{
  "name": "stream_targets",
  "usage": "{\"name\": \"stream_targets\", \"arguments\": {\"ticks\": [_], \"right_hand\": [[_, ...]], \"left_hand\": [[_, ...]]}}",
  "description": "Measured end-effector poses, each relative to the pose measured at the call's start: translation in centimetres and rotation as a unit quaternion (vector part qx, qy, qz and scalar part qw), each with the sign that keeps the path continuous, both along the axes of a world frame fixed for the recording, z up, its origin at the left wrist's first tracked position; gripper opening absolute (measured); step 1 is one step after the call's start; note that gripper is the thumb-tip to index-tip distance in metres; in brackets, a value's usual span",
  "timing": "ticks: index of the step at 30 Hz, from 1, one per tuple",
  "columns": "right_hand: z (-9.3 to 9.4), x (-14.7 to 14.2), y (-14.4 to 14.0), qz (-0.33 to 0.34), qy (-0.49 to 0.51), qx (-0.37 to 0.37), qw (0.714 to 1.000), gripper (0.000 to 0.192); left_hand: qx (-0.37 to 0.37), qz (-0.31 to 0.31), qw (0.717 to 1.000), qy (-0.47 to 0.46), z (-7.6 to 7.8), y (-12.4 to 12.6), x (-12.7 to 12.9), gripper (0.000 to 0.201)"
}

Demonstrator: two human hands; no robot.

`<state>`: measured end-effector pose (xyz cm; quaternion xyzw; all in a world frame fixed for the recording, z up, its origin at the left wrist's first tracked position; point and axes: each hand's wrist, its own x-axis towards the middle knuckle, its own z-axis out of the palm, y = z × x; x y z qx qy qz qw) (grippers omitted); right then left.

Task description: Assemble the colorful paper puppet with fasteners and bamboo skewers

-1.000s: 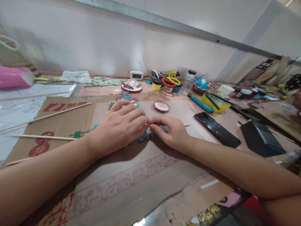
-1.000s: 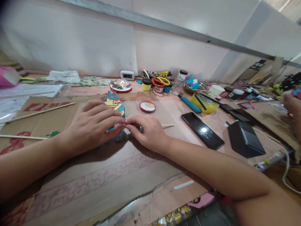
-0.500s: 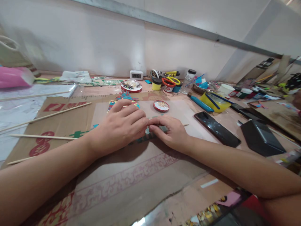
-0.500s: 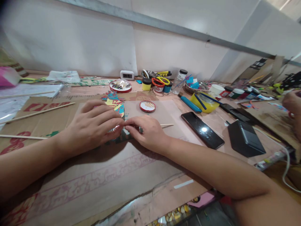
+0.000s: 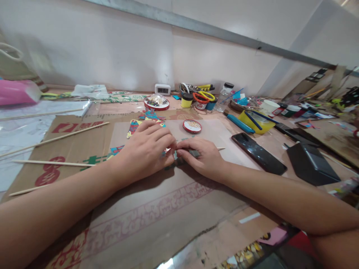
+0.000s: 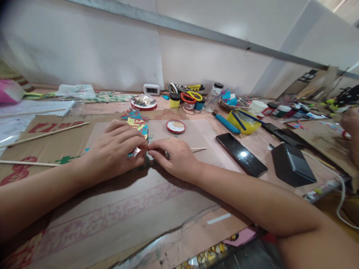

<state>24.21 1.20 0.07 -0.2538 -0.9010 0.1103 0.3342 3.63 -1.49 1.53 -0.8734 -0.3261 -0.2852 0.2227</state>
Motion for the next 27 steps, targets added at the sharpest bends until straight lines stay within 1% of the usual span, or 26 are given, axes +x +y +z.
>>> {"name": "stream_targets", "arguments": {"ticks": [3,6,10,16,27], "right_hand": [[0.02,0.00,-0.03,0.000,0.007,0.003,1.000,0.014],[0.01,-0.01,-0.09,0.008,0.017,0.010,1.000,0.012],[-0.05,0.00,-0.16,0.003,0.033,0.015,0.999,0.010],[0.00,0.00,-0.17,-0.016,0.046,-0.011,0.999,0.009],[0.01,-0.02,-0.16,-0.011,0.031,-0.012,0.999,0.010]], "left_hand": [[-0.041,-0.003,0.998,-0.054,-0.13,0.00,0.15,0.006],[-0.064,-0.015,0.995,-0.076,-0.33,-0.04,0.16,0.006],[-0.071,-0.024,0.993,-0.088,-0.54,-0.04,0.14,0.007],[-0.078,-0.019,0.994,-0.076,-0.52,0.01,0.07,0.006],[-0.026,-0.004,0.999,-0.033,-0.48,-0.03,-0.07,0.010]]}}
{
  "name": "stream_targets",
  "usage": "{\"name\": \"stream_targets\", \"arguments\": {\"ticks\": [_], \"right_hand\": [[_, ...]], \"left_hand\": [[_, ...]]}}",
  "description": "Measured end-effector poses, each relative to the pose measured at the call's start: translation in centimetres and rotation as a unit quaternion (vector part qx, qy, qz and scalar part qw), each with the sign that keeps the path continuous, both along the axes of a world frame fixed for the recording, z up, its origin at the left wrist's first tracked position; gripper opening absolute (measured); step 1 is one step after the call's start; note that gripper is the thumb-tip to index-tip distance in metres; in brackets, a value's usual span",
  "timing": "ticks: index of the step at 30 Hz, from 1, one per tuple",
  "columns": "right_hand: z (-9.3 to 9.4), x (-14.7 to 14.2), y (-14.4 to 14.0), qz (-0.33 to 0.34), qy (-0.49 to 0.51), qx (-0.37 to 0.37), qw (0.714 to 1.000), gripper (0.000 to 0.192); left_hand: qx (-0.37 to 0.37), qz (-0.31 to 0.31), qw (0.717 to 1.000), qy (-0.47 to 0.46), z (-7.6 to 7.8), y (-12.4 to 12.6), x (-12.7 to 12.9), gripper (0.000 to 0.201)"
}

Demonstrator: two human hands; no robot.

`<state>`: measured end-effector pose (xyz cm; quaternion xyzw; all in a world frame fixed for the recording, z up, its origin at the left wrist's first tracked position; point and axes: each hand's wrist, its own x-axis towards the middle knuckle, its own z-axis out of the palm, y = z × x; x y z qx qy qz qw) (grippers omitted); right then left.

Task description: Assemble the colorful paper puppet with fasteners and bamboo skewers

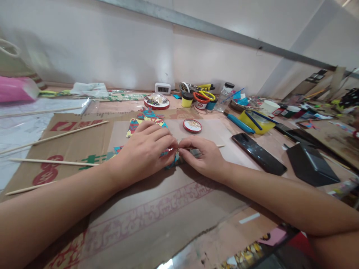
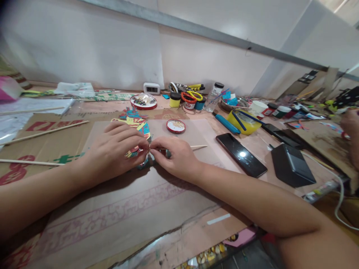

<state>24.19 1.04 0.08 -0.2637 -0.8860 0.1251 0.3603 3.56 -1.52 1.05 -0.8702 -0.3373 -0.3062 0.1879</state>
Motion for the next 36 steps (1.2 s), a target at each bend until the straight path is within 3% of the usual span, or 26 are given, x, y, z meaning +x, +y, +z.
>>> {"name": "stream_targets", "arguments": {"ticks": [6,15,26,30,36], "right_hand": [[-0.10,-0.07,-0.04,0.015,-0.010,0.027,0.999,0.010],[-0.13,0.01,-0.16,0.007,0.020,0.030,0.999,0.009],[-0.07,-0.08,-0.02,0.027,0.019,0.029,0.999,0.007],[-0.05,-0.11,-0.03,0.025,0.021,0.016,0.999,0.006],[0.39,-0.20,-0.14,0.004,0.018,-0.058,0.998,0.005]], "left_hand": [[0.006,-0.001,1.000,0.009,0.09,-0.19,0.34,0.010],[-0.107,-0.003,0.992,-0.061,0.11,-0.37,0.48,0.006],[-0.145,-0.012,0.986,-0.075,-0.23,-0.15,0.51,0.003],[-0.128,-0.017,0.989,-0.068,-0.17,-0.17,0.39,0.004],[-0.032,-0.009,0.999,-0.014,-0.16,-0.04,0.45,0.009]]}}
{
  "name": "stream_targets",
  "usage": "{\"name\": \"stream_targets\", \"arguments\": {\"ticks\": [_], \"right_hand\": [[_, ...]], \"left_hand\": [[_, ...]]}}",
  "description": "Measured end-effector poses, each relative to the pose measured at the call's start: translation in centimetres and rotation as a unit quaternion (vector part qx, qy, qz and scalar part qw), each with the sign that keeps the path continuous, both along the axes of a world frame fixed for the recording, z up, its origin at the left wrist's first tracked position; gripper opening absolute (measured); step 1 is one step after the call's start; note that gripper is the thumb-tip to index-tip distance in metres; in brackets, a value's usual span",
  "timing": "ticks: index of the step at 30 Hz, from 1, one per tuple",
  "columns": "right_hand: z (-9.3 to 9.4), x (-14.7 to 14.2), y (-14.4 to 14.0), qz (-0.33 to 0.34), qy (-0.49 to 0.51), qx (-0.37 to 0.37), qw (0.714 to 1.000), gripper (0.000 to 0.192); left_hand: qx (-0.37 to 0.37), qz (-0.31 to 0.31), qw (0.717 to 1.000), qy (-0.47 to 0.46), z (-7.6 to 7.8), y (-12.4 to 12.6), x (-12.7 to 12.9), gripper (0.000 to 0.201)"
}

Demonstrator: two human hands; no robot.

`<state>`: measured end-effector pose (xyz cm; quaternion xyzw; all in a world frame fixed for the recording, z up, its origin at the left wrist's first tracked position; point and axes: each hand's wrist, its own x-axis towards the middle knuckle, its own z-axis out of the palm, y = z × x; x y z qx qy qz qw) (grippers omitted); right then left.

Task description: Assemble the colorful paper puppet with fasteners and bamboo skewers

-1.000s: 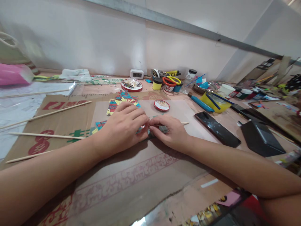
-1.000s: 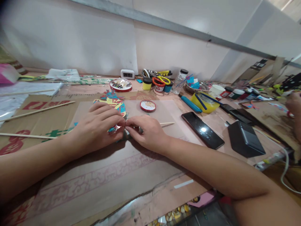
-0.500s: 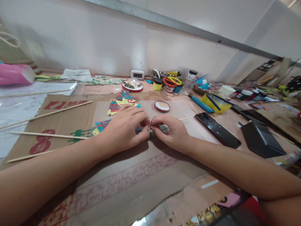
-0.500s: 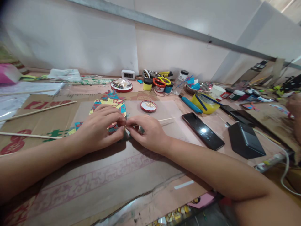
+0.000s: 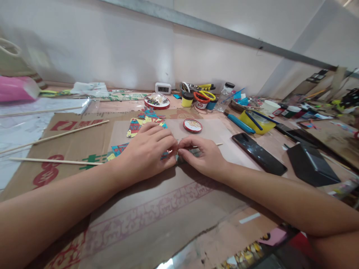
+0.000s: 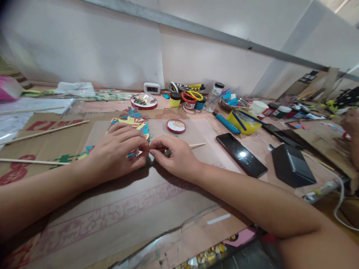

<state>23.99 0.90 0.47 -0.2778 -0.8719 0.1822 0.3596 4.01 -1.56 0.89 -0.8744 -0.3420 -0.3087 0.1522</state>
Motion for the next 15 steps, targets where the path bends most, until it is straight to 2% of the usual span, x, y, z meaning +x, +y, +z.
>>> {"name": "stream_targets", "arguments": {"ticks": [8,15], "right_hand": [[0.22,-0.16,0.07,0.003,0.003,-0.034,0.999,0.005],[0.00,0.04,0.06,0.008,0.018,-0.007,1.000,0.004]], "left_hand": [[0.069,0.005,0.996,0.057,0.22,-0.20,-0.23,0.014],[0.025,0.010,1.000,0.005,0.12,-0.06,-0.08,0.010]]}}
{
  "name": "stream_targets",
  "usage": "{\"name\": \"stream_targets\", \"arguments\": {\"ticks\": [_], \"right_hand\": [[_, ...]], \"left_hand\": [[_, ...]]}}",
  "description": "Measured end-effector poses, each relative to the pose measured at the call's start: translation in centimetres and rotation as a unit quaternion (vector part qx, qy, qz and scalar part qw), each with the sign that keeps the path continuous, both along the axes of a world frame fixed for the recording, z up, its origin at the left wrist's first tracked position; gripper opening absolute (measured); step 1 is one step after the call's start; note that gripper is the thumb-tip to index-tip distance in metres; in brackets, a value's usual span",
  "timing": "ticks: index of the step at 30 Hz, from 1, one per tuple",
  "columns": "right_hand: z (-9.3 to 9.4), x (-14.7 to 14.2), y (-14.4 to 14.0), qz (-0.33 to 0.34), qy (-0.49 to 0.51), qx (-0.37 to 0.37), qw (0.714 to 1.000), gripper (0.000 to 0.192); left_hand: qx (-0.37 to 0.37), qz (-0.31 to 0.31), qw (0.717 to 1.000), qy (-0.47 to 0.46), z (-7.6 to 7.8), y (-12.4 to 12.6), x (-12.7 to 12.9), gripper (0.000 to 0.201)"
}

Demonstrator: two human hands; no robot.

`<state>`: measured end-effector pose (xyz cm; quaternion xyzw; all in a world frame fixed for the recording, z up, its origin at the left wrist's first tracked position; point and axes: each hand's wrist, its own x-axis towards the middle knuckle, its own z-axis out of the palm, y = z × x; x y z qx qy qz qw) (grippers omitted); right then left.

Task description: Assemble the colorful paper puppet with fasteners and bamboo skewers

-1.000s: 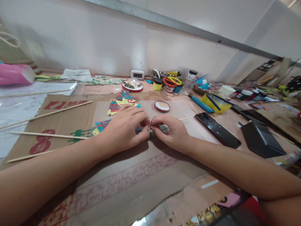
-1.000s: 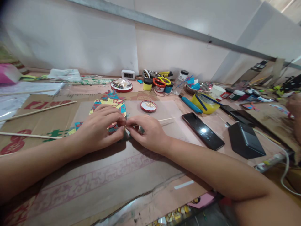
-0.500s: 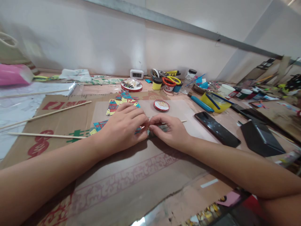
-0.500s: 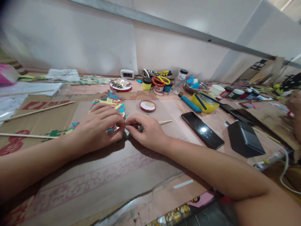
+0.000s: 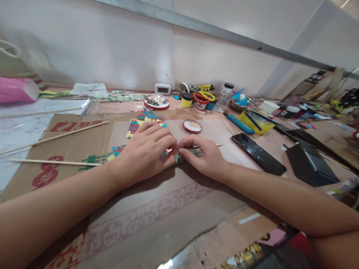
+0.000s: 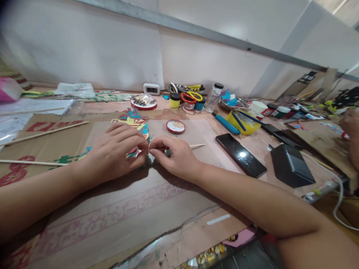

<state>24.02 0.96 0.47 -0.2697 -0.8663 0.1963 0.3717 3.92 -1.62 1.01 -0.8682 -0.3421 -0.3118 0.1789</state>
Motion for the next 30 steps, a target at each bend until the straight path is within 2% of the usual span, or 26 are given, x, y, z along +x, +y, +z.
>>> {"name": "stream_targets", "arguments": {"ticks": [5,9,30], "right_hand": [[-0.07,0.14,-0.10,-0.001,-0.016,0.032,0.999,0.006],[-0.11,0.14,0.03,-0.005,-0.021,0.028,0.999,0.006],[-0.33,0.15,0.25,0.001,-0.008,0.042,0.999,0.006]], "left_hand": [[-0.074,0.013,0.996,-0.044,-0.13,0.22,-0.15,0.007],[-0.117,0.005,0.992,-0.055,-0.27,0.44,-0.38,0.006],[-0.121,-0.011,0.992,-0.043,-0.28,0.39,-0.59,0.009]]}}
